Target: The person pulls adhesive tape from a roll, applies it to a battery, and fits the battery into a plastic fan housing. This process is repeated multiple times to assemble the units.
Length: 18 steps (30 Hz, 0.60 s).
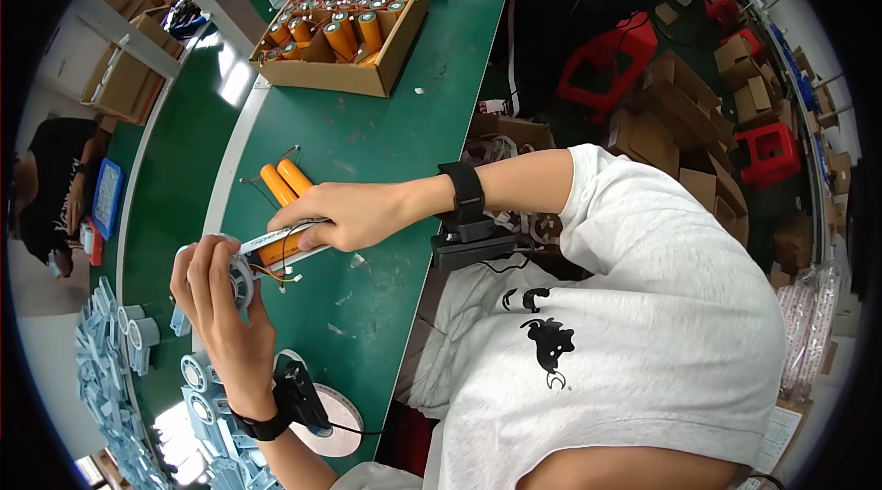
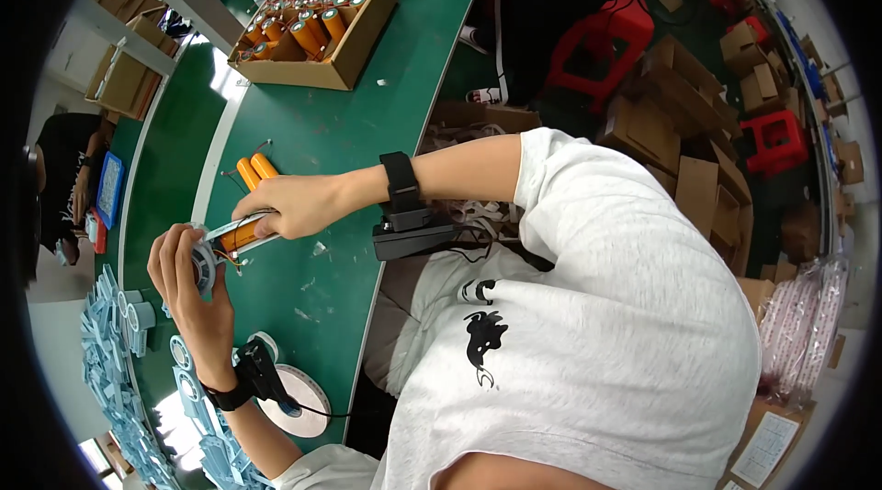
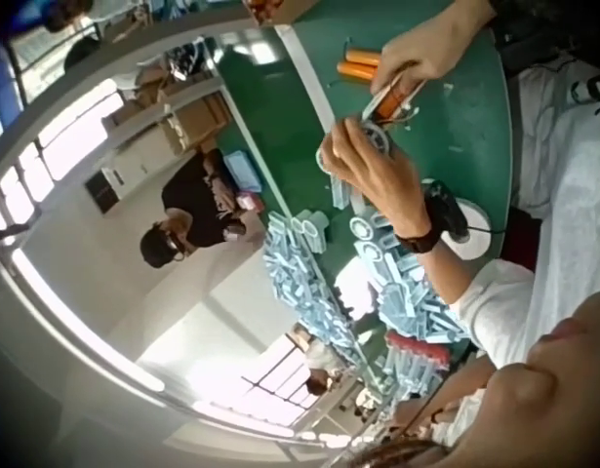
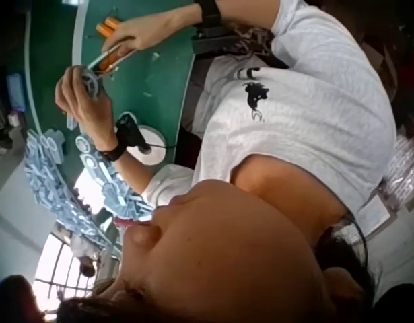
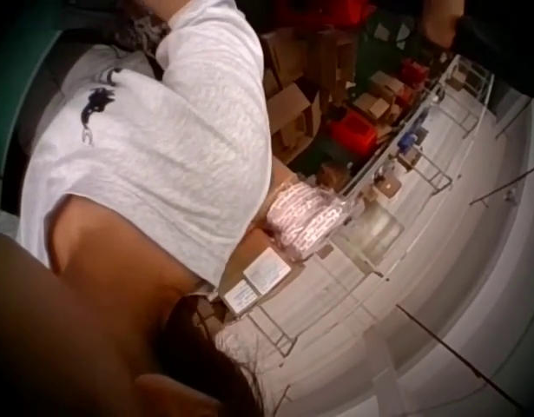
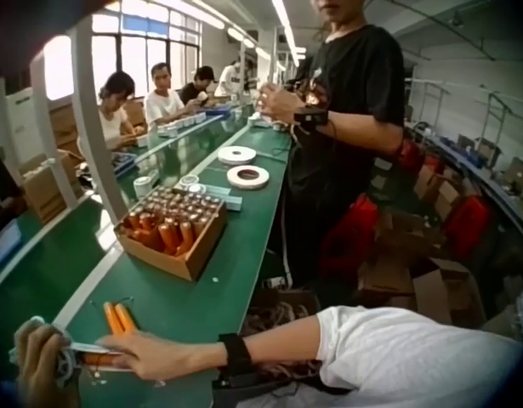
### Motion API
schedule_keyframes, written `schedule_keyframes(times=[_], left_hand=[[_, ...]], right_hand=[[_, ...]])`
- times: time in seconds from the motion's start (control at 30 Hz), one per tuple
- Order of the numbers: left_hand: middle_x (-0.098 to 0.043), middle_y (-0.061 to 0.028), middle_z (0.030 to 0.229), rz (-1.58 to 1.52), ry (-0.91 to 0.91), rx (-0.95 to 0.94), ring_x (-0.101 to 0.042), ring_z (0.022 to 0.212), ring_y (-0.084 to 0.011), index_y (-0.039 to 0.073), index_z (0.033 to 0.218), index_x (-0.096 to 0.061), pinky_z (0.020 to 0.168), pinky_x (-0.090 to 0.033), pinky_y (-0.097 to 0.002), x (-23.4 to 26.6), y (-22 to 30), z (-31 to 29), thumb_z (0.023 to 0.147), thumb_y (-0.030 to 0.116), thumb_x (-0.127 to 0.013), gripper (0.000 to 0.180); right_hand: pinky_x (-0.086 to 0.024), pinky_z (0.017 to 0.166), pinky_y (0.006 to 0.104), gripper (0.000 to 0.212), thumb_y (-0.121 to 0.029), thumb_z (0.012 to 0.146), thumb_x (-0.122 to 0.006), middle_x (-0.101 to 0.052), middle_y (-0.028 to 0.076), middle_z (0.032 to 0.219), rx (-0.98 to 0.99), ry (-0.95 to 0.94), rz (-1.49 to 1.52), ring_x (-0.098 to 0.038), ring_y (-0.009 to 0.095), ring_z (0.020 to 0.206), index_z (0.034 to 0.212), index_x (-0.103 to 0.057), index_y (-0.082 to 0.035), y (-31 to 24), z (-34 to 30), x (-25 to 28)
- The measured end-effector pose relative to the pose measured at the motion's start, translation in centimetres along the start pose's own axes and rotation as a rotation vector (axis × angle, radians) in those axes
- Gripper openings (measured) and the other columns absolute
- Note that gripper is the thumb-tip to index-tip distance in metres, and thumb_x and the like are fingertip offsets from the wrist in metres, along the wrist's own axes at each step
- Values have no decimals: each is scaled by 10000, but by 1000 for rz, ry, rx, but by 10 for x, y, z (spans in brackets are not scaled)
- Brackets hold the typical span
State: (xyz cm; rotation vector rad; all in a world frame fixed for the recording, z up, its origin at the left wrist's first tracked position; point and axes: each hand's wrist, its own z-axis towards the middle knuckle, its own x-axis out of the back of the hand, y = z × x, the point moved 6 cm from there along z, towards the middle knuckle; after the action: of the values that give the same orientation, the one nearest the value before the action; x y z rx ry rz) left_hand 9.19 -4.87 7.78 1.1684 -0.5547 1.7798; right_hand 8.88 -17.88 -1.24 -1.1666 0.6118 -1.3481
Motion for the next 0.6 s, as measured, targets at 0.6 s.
schedule_keyframes(times=[0.6], left_hand=[[-169, -99, 1442, 221, -514, 530, -167, 1295, -415, 144, 1385, -139, 952, -237, -628, -142, -257, 117, 673, 260, -713, 922]], right_hand=[[-508, 601, 413, 199, -114, 623, -602, -595, 239, 683, -408, 449, -835, -621, 342, 673, 684, -589, 75, 56, 44, 204]])
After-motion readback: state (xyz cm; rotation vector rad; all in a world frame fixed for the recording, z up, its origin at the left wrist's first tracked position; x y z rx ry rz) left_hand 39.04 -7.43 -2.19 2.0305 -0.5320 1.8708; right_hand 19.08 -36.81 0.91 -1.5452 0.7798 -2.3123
